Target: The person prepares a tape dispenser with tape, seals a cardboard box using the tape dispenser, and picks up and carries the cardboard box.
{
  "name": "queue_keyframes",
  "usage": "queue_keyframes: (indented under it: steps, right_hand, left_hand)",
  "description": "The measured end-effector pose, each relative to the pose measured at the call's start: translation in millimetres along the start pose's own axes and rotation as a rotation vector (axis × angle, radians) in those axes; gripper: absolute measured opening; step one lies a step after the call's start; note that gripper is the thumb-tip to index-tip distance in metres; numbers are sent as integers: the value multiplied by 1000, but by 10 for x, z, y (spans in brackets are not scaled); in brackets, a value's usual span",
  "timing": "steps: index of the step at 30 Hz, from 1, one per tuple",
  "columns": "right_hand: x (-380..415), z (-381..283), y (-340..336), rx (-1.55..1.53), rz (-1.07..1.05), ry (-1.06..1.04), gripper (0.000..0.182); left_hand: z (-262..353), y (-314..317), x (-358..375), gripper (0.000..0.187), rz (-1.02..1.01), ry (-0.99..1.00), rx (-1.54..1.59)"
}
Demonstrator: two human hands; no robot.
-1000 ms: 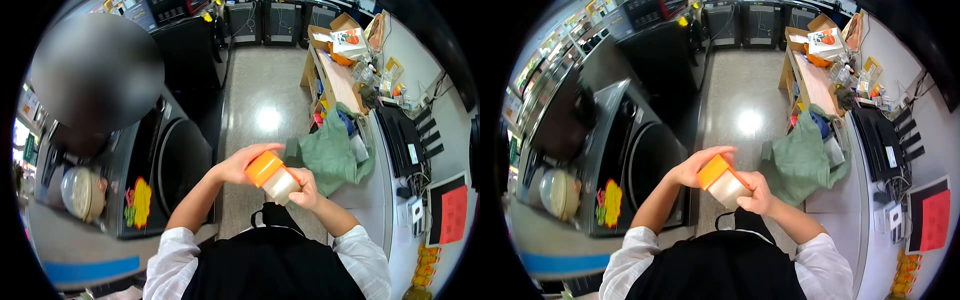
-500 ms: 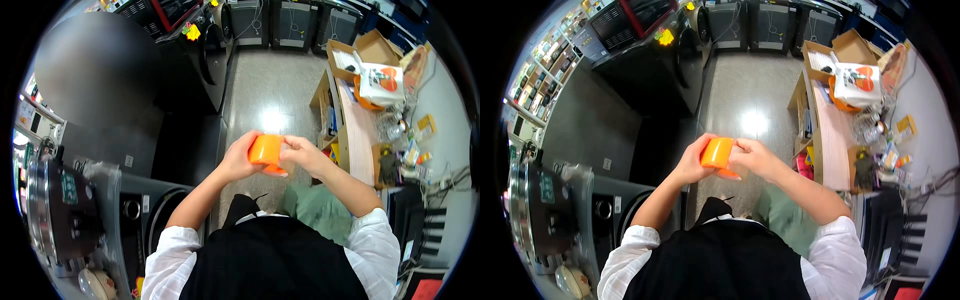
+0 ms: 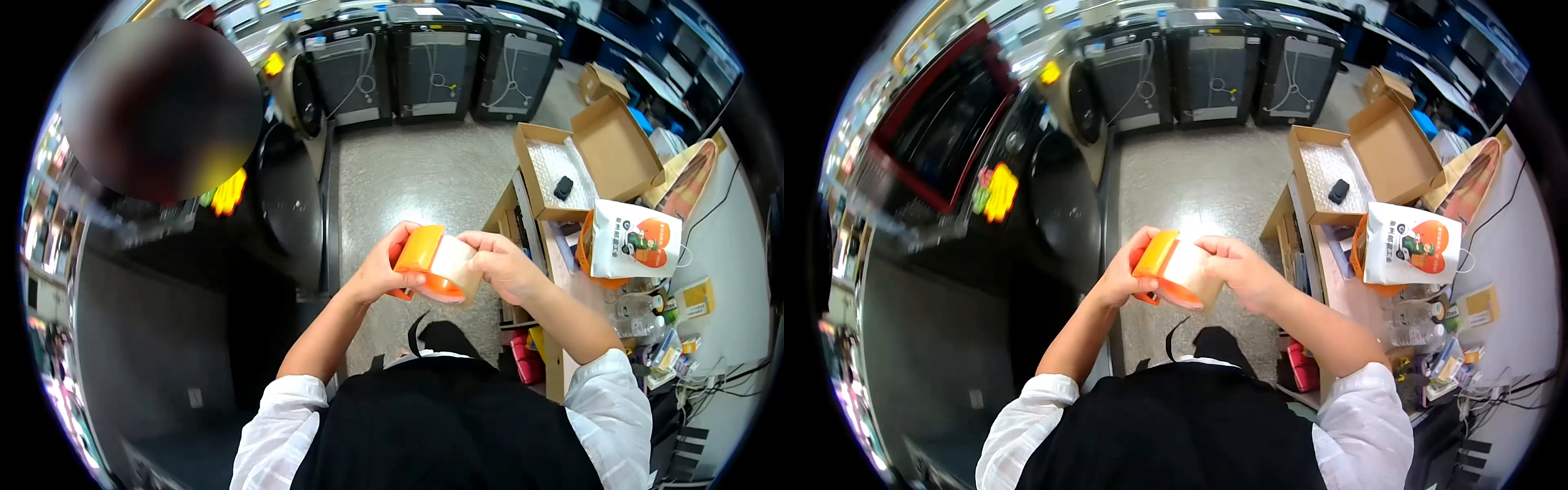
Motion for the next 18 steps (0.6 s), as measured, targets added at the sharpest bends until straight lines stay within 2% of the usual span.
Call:
queue_keyframes:
  steps: [6,8,10,11,14,15,18]
  right_hand:
    - [-1120,-333,-1186,-97,78,-73,38]
    - [-1508,-692,-1550,-132,87,-141,39]
    - [-1997,-794,-1936,-216,109,-181,39]
    - [-2188,-952,-2093,-219,134,-226,34]
    - [-2799,-1300,-2574,-51,151,-268,30]
    - [-2969,-1419,-2666,-64,143,-270,35]
    - [-3519,-1651,-3033,-129,114,-272,37]
  left_hand:
    - [107,-697,-1546,60,-22,12,41]
    - [336,-861,-2069,62,-8,19,65]
    - [275,-1212,-2636,65,38,3,213]
    - [356,-1305,-2880,64,59,15,260]
    - [485,-1644,-3602,65,63,50,387]
    - [479,-1739,-3810,66,55,29,452]
    - [415,-2040,-4435,65,37,17,632]
Point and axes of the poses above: each hand's wrist, its own x-axis away from the middle knuckle, its own y-axis out of the palm, z = x × y, the point moved 10 cm from there along -x, towards the middle knuckle, and after that the axes turned 7 degrees about -y, right-handed, at the moved point
